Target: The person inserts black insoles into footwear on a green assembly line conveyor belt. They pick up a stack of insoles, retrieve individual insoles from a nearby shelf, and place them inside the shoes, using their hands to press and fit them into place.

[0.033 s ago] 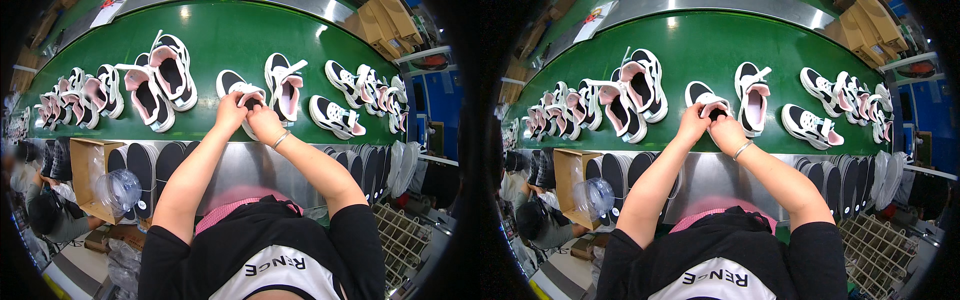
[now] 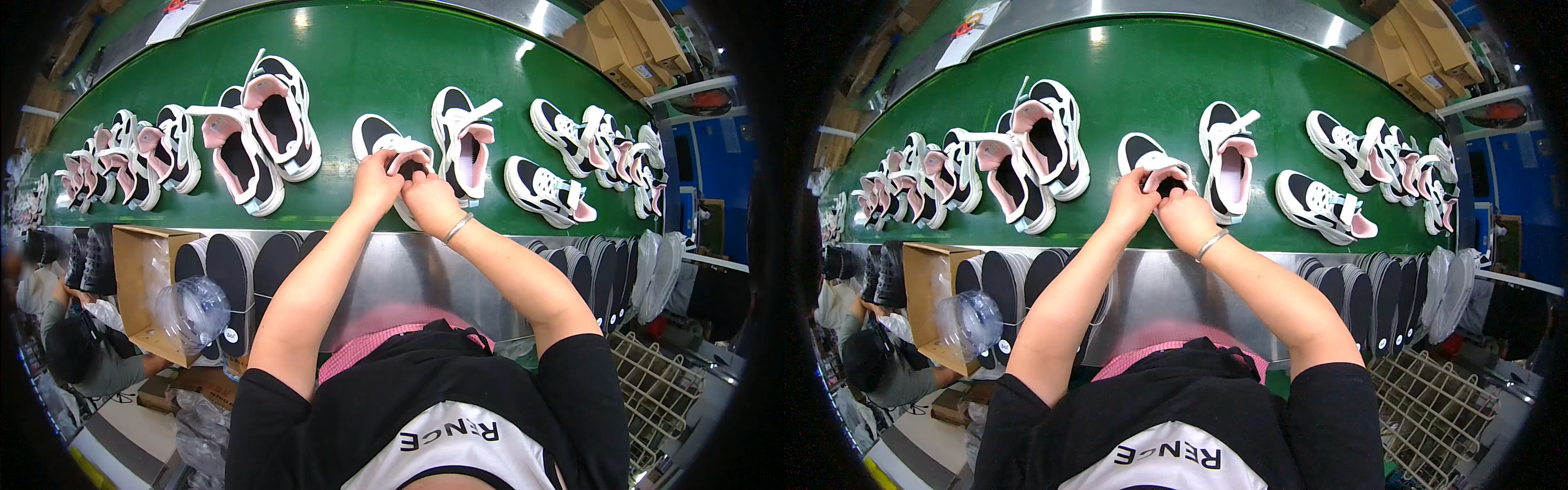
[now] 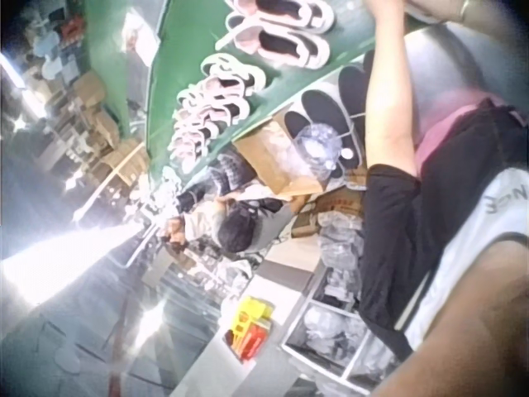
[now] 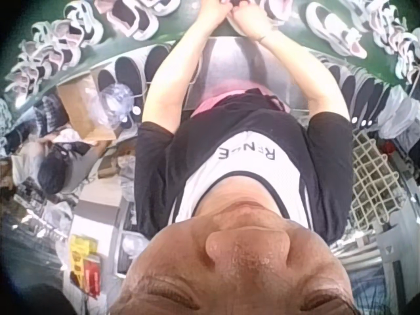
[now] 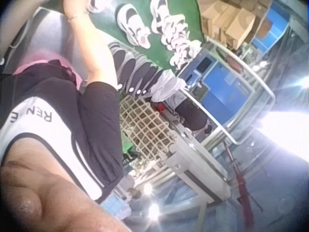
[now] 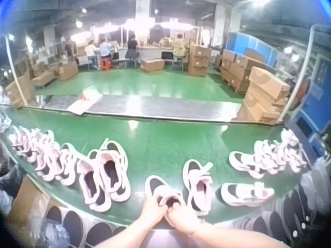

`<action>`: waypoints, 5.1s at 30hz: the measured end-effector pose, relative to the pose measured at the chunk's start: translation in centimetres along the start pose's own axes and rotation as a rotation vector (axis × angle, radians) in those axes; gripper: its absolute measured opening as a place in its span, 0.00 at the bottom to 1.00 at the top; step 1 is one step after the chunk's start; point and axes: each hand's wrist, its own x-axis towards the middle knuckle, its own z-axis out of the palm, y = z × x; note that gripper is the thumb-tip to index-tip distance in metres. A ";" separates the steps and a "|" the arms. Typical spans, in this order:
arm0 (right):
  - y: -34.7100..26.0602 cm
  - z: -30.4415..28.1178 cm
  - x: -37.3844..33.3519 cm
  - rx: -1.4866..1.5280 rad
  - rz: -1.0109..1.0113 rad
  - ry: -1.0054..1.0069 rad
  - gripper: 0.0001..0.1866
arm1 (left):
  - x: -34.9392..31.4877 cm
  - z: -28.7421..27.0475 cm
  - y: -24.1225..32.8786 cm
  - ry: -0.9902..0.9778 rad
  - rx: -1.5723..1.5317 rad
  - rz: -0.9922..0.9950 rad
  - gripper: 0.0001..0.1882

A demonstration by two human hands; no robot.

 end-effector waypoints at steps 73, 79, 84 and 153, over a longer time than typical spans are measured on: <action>3.1 -4.6 -8.6 0.455 0.000 0.240 0.06 | -0.1 -1.1 2.8 0.202 0.343 0.078 0.15; 10.3 -3.5 -22.7 0.467 0.448 0.350 0.07 | 3.3 -3.3 2.9 0.330 0.228 0.257 0.19; 15.3 -2.7 -32.3 0.298 0.949 0.484 0.08 | -1.4 2.1 8.8 0.090 0.576 0.798 0.23; 10.6 0.5 -2.4 -0.125 -0.017 -0.443 0.08 | 0.1 9.1 6.3 0.129 0.094 0.126 0.12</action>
